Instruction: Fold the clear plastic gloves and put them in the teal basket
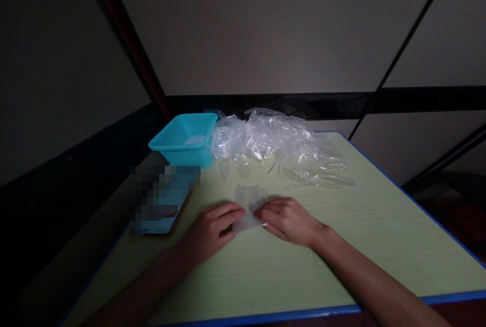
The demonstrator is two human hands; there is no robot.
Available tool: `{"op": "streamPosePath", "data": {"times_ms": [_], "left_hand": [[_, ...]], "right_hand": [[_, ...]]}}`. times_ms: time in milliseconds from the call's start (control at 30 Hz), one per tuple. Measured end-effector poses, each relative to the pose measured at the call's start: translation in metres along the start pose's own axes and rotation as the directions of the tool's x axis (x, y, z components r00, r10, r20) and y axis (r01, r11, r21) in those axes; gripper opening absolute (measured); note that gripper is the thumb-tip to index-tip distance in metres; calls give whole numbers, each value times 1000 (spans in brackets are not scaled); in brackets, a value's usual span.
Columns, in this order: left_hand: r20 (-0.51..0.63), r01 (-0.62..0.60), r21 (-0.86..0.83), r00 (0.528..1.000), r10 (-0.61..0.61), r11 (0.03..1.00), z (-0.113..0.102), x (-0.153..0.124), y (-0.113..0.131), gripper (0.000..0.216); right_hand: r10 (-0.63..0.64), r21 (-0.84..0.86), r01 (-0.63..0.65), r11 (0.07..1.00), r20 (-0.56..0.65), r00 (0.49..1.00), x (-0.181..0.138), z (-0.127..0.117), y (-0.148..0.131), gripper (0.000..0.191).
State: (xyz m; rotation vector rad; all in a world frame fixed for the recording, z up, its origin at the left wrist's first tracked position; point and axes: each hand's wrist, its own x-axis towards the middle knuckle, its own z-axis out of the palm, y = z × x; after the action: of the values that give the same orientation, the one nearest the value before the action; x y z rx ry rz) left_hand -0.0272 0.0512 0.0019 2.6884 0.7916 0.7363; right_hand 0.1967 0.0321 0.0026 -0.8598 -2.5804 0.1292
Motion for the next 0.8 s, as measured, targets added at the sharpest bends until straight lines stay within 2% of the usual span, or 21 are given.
{"op": "streamPosePath", "data": {"times_ms": [100,200,333,400,533,667,800], "left_hand": [[-40,163,-250,983,-178,954,4,1,-4,25],[-39,282,-380,946,-320,881,5,5,-9,21],[12,378,-460,908,-420,804,4,14,-14,9],[57,421,-506,887,-458,753,3,19,-17,4],[90,471,-543,856,-509,695,4,30,-27,4],[36,487,-533,830,-556,692,10,34,-35,12],[-27,485,-521,813,-581,703,15,32,-37,27]], "right_hand": [[147,70,-147,987,1,989,2,-1,-2,25],[317,208,-309,928,-8,948,8,-3,-2,21],[487,528,-474,705,126,864,25,-6,9,17],[504,611,-504,610,192,842,33,-5,17,20],[527,641,-539,546,238,816,43,0,29,21],[579,650,-570,502,237,780,45,5,30,16],[648,648,-589,484,187,738,44,9,27,35]]}}
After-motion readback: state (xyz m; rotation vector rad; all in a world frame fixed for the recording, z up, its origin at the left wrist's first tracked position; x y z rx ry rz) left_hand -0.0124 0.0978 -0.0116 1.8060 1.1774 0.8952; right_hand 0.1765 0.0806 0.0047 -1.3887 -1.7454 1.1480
